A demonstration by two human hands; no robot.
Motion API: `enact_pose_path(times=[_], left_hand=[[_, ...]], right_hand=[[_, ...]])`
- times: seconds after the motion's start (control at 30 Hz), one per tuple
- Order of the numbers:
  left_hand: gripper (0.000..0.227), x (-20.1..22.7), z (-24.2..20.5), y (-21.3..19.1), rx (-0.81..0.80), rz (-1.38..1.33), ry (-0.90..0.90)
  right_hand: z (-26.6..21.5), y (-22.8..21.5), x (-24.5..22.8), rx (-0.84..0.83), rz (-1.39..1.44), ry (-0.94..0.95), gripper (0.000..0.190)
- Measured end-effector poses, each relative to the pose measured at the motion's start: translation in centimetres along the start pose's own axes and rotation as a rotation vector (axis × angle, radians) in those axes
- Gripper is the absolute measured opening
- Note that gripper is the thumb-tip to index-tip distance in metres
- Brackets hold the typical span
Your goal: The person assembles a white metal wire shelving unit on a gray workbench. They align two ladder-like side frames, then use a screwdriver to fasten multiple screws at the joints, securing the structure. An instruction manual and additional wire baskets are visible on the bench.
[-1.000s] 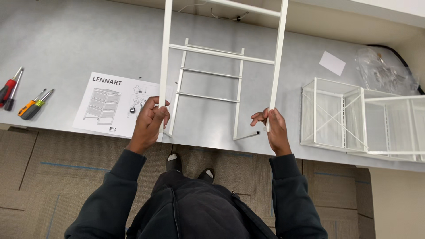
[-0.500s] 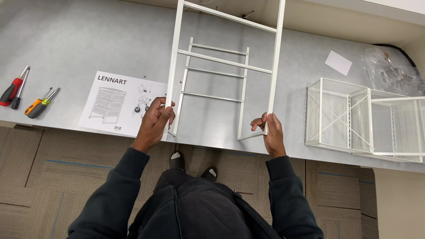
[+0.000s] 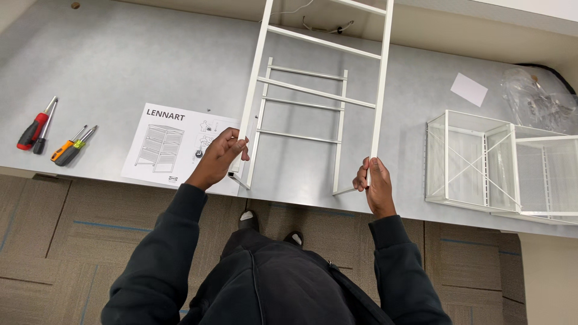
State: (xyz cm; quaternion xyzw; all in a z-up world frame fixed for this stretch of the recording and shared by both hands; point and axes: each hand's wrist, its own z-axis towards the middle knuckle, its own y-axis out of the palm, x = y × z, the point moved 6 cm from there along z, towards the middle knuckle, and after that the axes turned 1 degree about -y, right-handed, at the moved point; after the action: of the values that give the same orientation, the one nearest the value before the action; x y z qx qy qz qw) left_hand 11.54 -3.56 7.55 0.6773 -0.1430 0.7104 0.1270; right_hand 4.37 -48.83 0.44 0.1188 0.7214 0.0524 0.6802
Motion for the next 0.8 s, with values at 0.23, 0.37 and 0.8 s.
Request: enact_pose_path(times=[0.23, 0.37, 0.8], left_hand=[[0.024, -6.8, 0.5, -0.1, 0.03, -0.321, -0.064], [0.027, -8.6, 0.6, -0.1, 0.079, -0.424, -0.082], [0.035, -7.2, -0.6, 0.2, 0.175, -0.509, -0.016]], right_hand=[[0.1, -0.3, 1.6, 0.035, 0.0, 0.039, 0.04], [0.1, 0.4, 1.9, 0.046, 0.0, 0.058, 0.04], [-0.1, 1.3, 1.4, 0.087, -0.001, 0.073, 0.039]])
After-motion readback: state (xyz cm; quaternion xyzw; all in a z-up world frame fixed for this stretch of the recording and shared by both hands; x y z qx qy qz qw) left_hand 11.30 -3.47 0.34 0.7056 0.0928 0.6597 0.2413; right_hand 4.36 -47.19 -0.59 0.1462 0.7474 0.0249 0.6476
